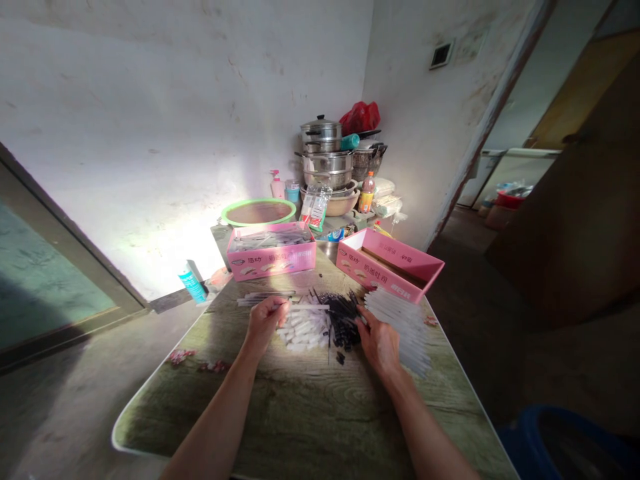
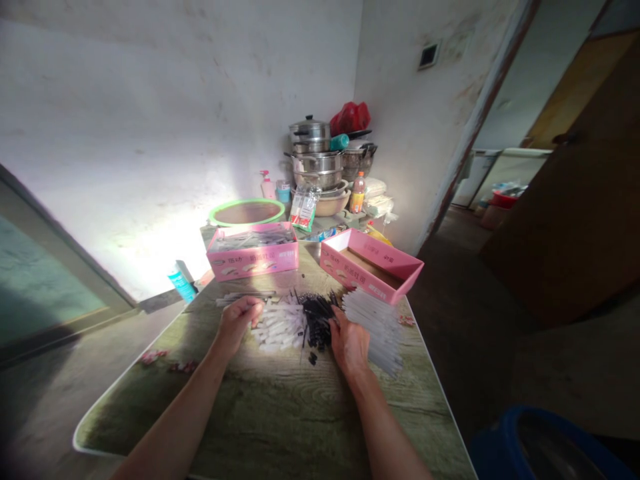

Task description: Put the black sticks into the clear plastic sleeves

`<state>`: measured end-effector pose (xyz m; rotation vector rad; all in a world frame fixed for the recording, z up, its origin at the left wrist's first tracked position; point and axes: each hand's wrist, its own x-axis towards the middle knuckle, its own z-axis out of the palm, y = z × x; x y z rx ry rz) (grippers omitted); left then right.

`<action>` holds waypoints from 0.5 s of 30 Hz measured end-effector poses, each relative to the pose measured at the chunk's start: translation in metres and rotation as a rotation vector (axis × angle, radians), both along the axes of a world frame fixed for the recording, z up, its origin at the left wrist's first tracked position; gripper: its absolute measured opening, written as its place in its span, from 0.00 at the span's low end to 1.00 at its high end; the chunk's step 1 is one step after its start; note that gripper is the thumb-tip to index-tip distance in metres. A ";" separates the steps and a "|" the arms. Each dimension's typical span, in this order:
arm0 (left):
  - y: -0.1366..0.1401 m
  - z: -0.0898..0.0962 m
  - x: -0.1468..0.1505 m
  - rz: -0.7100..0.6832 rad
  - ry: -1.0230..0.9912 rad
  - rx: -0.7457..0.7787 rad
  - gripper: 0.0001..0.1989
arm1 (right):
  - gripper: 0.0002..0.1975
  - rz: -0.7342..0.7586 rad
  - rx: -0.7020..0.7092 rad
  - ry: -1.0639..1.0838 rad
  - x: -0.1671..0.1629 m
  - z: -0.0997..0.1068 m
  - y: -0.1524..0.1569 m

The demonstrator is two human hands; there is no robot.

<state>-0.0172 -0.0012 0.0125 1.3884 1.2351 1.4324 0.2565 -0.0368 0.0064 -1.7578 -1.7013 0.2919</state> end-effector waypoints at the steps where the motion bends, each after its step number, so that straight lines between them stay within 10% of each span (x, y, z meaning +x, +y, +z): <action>1: -0.002 0.000 0.005 -0.030 0.024 -0.008 0.06 | 0.17 0.059 0.033 0.100 -0.003 0.001 -0.002; 7: -0.013 0.007 0.026 -0.209 0.118 -0.055 0.07 | 0.23 0.398 -0.234 0.662 -0.016 0.006 -0.008; 15: -0.009 0.000 0.022 -0.209 0.159 0.002 0.08 | 0.24 0.408 -0.432 0.948 -0.011 0.005 -0.006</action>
